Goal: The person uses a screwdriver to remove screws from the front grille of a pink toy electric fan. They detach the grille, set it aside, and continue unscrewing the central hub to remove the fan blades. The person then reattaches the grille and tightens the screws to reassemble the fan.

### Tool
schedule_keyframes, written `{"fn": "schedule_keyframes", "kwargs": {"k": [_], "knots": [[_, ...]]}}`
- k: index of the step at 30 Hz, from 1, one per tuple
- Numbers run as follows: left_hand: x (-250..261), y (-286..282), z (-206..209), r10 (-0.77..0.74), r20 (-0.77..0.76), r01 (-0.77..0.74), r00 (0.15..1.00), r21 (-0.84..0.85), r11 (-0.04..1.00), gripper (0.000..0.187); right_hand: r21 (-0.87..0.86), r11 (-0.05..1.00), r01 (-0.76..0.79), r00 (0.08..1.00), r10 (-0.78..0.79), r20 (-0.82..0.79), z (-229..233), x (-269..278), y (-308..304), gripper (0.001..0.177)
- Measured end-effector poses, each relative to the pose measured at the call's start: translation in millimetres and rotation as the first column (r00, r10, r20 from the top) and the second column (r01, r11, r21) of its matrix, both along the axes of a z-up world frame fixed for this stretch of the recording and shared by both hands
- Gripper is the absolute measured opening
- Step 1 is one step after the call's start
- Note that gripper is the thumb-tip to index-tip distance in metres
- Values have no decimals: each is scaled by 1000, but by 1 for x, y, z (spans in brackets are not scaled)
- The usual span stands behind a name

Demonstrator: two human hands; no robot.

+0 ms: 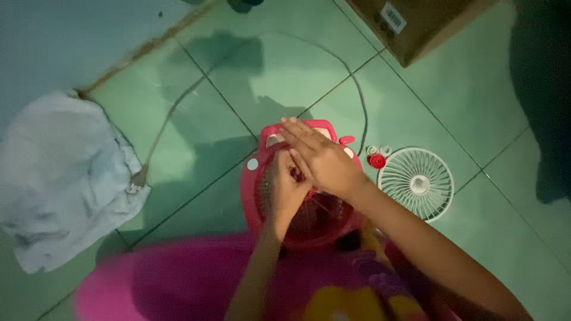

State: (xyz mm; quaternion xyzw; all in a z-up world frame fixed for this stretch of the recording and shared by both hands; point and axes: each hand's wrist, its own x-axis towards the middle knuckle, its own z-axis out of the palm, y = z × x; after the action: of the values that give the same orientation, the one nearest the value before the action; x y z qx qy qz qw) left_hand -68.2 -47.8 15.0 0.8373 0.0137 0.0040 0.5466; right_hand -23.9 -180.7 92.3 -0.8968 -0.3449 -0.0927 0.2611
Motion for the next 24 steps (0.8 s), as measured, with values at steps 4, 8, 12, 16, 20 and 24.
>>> {"fn": "schedule_keyframes", "kwargs": {"k": [4, 8, 12, 16, 20, 24], "knots": [[19, 36, -12, -422, 440, 408, 793, 130, 903, 39, -26, 1000, -6, 1000, 6, -9, -3, -4, 0, 44], [40, 54, -27, -587, 37, 586, 809, 27, 810, 30, -63, 998, -30, 999, 27, -44, -6, 0, -4, 36], [23, 31, -33, -400, 34, 401, 916, -5, 916, 36, -126, 991, -48, 988, 65, 138, -8, 6, -5, 46], [4, -14, -27, 2, 269, -32, 963, 105, 994, 48, -41, 999, 24, 996, -21, 85, -9, 9, -4, 40], [8, -11, -11, -24, 296, -7, 955, 103, 995, 49, -2, 999, 41, 999, -41, 27, -8, 5, -1, 38], [29, 32, 2, -513, 263, 530, 817, 10, 848, 37, 29, 998, 59, 998, -59, 2, -4, 4, -6, 35]]}}
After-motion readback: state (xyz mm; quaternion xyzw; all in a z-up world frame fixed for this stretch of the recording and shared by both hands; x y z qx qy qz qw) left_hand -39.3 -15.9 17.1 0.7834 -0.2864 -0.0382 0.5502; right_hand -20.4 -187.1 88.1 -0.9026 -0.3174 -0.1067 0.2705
